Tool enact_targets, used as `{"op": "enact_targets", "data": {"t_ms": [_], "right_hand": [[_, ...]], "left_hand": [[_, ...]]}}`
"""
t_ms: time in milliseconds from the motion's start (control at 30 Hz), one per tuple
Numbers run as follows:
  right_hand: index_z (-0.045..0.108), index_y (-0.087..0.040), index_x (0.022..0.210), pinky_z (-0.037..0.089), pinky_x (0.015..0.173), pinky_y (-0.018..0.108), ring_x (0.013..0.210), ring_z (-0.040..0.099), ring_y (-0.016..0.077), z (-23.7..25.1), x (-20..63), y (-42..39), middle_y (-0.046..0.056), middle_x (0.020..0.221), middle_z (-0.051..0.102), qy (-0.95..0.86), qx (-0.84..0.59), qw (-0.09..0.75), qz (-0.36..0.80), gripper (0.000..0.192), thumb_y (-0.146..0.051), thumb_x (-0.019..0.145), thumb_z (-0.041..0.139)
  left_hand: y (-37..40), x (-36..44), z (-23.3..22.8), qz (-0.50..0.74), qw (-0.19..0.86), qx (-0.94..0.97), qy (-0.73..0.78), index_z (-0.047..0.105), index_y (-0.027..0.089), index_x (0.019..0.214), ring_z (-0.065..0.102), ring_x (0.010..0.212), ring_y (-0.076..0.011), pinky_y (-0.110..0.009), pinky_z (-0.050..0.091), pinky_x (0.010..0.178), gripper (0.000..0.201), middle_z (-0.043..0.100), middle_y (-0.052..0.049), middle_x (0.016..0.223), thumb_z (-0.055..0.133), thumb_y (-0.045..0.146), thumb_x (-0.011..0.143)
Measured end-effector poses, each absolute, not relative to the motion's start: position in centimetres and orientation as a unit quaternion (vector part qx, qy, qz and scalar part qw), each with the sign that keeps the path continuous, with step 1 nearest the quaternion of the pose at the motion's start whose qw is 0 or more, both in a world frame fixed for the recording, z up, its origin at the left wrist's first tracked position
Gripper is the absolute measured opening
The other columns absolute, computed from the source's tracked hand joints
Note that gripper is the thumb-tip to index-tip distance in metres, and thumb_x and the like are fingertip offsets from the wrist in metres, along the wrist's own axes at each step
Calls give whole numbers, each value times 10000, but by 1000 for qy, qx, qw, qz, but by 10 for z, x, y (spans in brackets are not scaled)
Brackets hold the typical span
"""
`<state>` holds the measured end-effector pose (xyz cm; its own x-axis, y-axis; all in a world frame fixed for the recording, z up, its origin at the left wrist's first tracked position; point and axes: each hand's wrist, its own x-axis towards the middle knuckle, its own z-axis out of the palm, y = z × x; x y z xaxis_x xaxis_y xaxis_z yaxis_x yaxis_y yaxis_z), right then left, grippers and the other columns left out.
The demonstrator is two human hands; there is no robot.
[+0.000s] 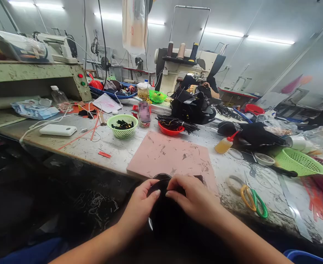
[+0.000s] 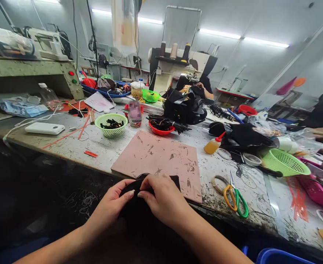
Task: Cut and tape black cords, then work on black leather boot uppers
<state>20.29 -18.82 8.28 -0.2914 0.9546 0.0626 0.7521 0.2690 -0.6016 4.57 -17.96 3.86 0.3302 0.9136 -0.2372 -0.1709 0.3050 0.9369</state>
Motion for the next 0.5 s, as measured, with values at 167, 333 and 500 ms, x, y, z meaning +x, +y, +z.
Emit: {"op": "enact_targets", "data": {"t_ms": [167,333,500], "right_hand": [[569,-197,719,392,693,307,697,556,163,78,201,-190,-8,702,628,-749,-566,233,253,67,-182,784,572],[564,-192,718,396,660,290,709,547,161,78,207,-191,2,710,617,-731,-574,251,270,80,-219,792,552],[555,-183,701,390,605,273,665,533,152,80,210,-193,5,682,607,-730,-576,256,263,104,-237,788,542]], "left_hand": [[-185,47,38,375,717,434,396,613,167,861,556,704,-149,-250,433,663,147,654,-15,759,604,235,731],[-188,48,36,355,783,346,376,622,169,880,556,638,-128,-231,428,611,192,640,-2,697,640,256,710],[-190,48,38,360,785,331,379,637,192,997,592,715,-155,-251,453,675,316,675,-19,740,664,229,684]]}}
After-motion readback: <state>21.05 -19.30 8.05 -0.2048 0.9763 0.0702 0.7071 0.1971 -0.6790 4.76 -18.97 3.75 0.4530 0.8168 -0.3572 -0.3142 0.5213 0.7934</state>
